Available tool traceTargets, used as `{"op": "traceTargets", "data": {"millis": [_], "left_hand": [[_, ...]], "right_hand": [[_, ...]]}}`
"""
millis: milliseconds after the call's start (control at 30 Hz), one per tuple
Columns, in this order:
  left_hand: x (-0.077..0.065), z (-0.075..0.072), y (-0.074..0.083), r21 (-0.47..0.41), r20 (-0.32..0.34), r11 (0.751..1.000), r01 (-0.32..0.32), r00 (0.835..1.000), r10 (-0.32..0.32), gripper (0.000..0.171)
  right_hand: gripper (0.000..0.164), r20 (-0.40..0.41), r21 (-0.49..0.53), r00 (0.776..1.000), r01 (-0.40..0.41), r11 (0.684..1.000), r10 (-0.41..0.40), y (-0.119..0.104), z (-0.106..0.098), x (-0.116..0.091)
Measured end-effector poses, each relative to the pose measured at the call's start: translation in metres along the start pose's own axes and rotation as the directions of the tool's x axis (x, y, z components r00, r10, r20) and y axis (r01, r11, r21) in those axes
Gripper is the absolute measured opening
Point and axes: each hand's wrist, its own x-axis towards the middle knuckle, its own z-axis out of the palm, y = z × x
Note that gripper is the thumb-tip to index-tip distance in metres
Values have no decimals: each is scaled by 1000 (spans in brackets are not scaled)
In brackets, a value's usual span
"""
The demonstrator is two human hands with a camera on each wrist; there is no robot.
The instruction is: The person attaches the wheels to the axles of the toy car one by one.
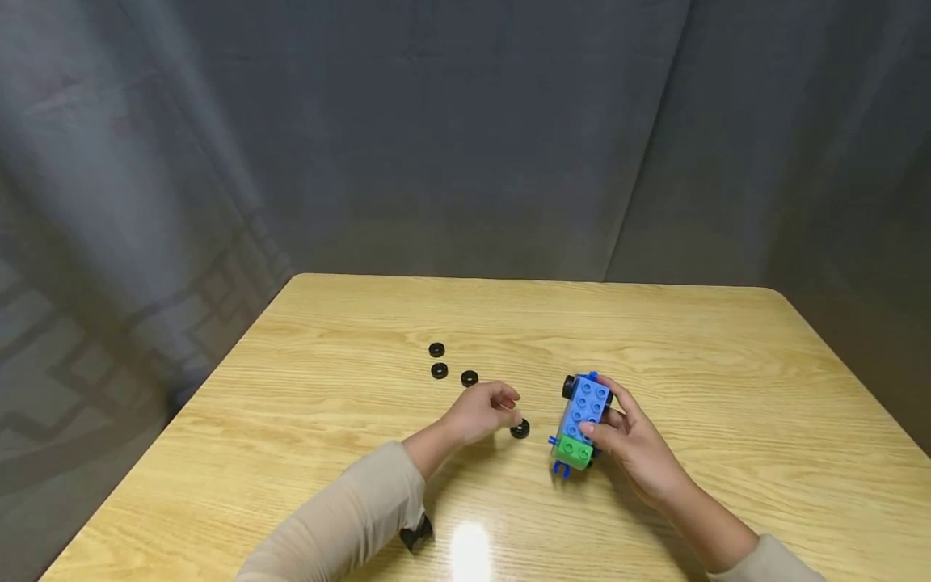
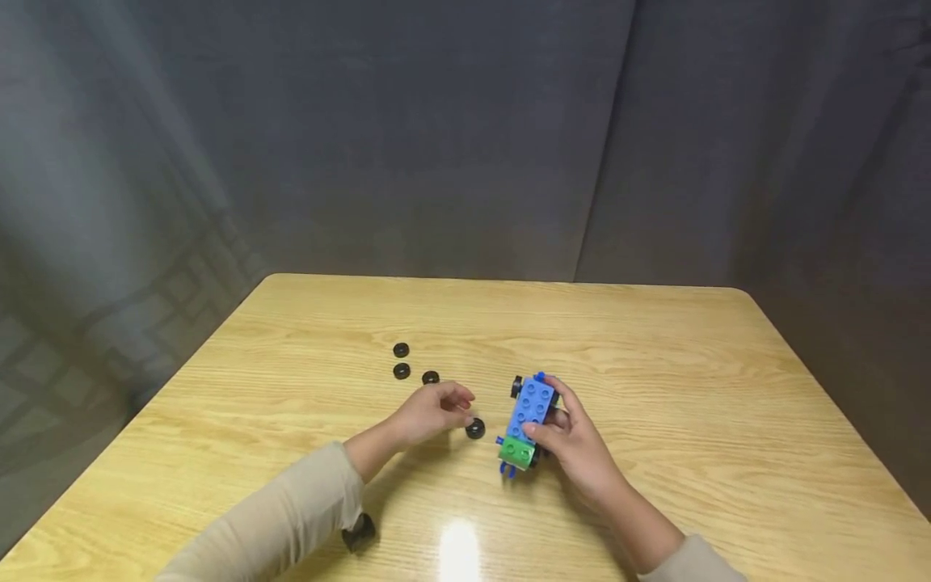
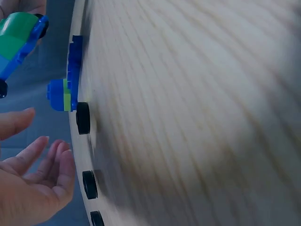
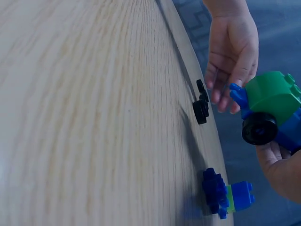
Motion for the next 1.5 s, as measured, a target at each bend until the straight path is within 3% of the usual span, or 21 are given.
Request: {"op": "traceTargets", "data": {"millis": [333, 633, 900, 1167, 1267, 1500], "left_hand": [[5, 4, -3, 199, 44, 979, 45, 998, -55, 34], [7, 9, -5, 330, 55, 944, -18, 998, 0, 33], [9, 11, -5, 423, 66, 906, -24, 998, -4, 37], [8, 14, -3, 483, 63, 875, -40, 998, 11, 27], [7, 14, -4, 477, 58, 877, -50, 998, 25, 25], [6, 12, -10, 367, 15, 929, -42, 999, 39, 25]], "right_hand": [[68, -9, 61, 999, 48, 997, -48, 4, -3, -3], [66, -15, 139, 997, 76, 987, -75, 8, -3, -2], [63, -1, 129, 998, 61, 990, -62, 10, -2, 3], [58, 0, 127, 997, 80, 989, -81, 9, -3, 3], [58, 0, 132, 996, 83, 988, -84, 9, -4, 3], [59, 1, 139, 998, 70, 988, -70, 7, -4, 3]]}}
